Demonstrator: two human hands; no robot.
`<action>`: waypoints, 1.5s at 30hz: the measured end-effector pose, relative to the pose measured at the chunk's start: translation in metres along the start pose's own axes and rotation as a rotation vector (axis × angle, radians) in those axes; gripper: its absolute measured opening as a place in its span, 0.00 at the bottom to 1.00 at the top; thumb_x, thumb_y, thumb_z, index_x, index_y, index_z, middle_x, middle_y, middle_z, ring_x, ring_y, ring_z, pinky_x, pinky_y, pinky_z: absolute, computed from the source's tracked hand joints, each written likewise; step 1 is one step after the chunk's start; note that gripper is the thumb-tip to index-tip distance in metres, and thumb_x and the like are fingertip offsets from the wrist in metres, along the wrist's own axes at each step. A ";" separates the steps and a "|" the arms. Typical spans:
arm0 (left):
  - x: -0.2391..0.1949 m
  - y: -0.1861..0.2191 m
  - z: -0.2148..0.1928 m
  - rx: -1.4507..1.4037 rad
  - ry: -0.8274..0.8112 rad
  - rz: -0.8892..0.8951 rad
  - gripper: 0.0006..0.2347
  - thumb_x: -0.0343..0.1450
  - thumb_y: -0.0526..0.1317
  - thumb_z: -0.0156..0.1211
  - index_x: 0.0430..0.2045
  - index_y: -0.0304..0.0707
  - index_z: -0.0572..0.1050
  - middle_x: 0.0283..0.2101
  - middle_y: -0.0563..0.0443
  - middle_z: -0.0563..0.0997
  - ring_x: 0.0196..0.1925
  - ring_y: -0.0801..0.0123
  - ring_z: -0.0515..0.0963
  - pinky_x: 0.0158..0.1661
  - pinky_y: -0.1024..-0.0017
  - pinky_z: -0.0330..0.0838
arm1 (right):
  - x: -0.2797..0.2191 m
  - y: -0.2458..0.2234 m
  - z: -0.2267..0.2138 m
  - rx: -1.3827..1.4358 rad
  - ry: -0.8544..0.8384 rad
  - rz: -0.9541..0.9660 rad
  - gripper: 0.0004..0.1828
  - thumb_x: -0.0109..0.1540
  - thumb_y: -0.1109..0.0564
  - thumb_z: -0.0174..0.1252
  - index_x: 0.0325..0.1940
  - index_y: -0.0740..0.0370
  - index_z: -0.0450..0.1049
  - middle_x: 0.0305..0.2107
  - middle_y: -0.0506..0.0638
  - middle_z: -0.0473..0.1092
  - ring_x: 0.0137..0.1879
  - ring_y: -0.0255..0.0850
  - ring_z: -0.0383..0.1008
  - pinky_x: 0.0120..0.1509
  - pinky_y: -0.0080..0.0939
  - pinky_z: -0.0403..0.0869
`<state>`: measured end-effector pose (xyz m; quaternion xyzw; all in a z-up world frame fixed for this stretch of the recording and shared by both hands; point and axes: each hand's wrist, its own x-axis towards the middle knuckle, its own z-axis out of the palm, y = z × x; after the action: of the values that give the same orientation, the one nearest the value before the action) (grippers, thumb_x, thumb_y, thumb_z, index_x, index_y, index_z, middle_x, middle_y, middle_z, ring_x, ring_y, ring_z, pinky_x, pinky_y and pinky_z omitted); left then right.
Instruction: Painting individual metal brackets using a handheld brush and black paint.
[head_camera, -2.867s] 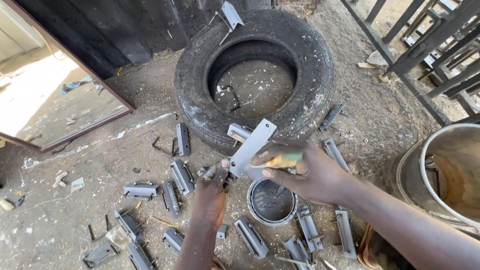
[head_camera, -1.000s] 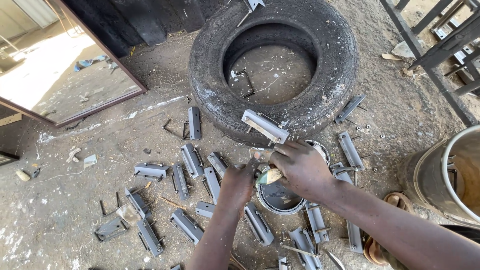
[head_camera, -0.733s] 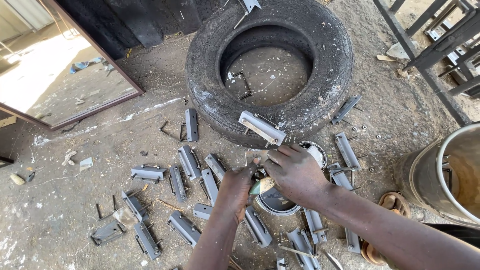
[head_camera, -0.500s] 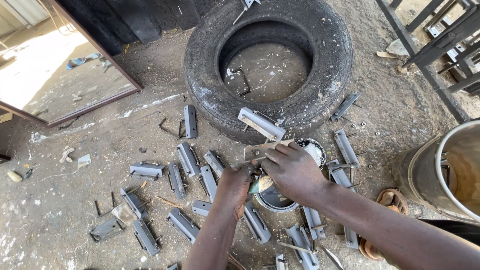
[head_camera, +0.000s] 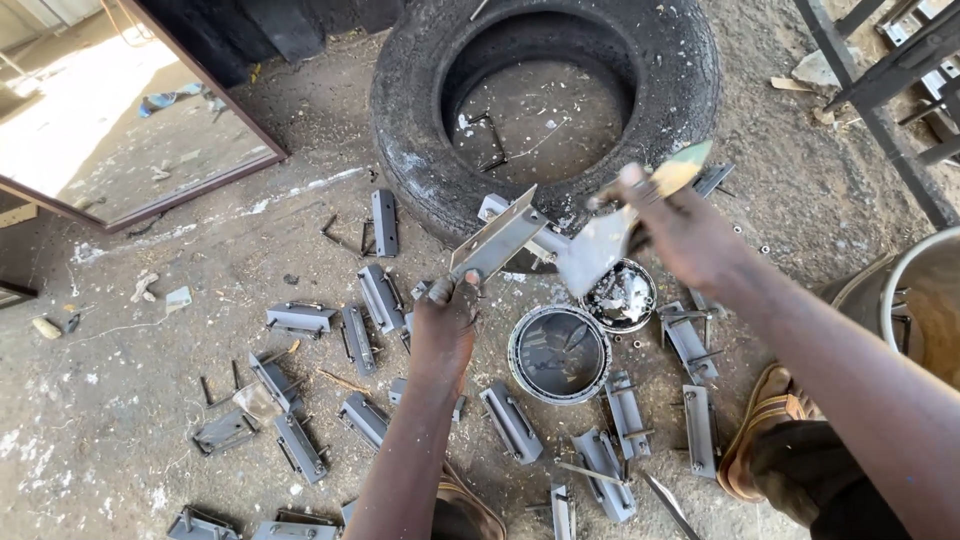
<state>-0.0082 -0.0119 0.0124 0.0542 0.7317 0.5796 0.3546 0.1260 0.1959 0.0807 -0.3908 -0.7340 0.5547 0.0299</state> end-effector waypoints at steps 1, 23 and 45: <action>0.000 0.001 0.000 0.001 -0.002 0.004 0.11 0.78 0.41 0.53 0.32 0.31 0.76 0.24 0.52 0.67 0.25 0.77 0.59 0.28 0.73 0.58 | 0.006 0.005 -0.006 0.001 0.004 -0.002 0.32 0.71 0.34 0.41 0.62 0.59 0.73 0.35 0.67 0.70 0.30 0.55 0.73 0.48 0.60 0.76; -0.003 0.041 -0.020 -0.068 0.122 0.083 0.10 0.78 0.38 0.47 0.40 0.30 0.75 0.27 0.54 0.72 0.27 0.78 0.64 0.31 0.74 0.61 | 0.037 0.110 0.065 -0.203 -0.259 0.184 0.26 0.64 0.60 0.58 0.68 0.56 0.73 0.48 0.73 0.73 0.46 0.56 0.79 0.49 0.54 0.76; 0.007 0.033 -0.018 -0.068 0.192 0.096 0.10 0.75 0.41 0.50 0.30 0.36 0.77 0.28 0.50 0.78 0.30 0.73 0.66 0.35 0.69 0.58 | 0.031 0.238 0.184 0.002 0.088 0.336 0.13 0.63 0.50 0.61 0.36 0.63 0.78 0.22 0.60 0.75 0.20 0.41 0.69 0.24 0.49 0.63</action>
<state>-0.0345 -0.0121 0.0403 0.0212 0.7388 0.6230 0.2563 0.1447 0.0878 -0.2009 -0.5319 -0.6556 0.5351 -0.0309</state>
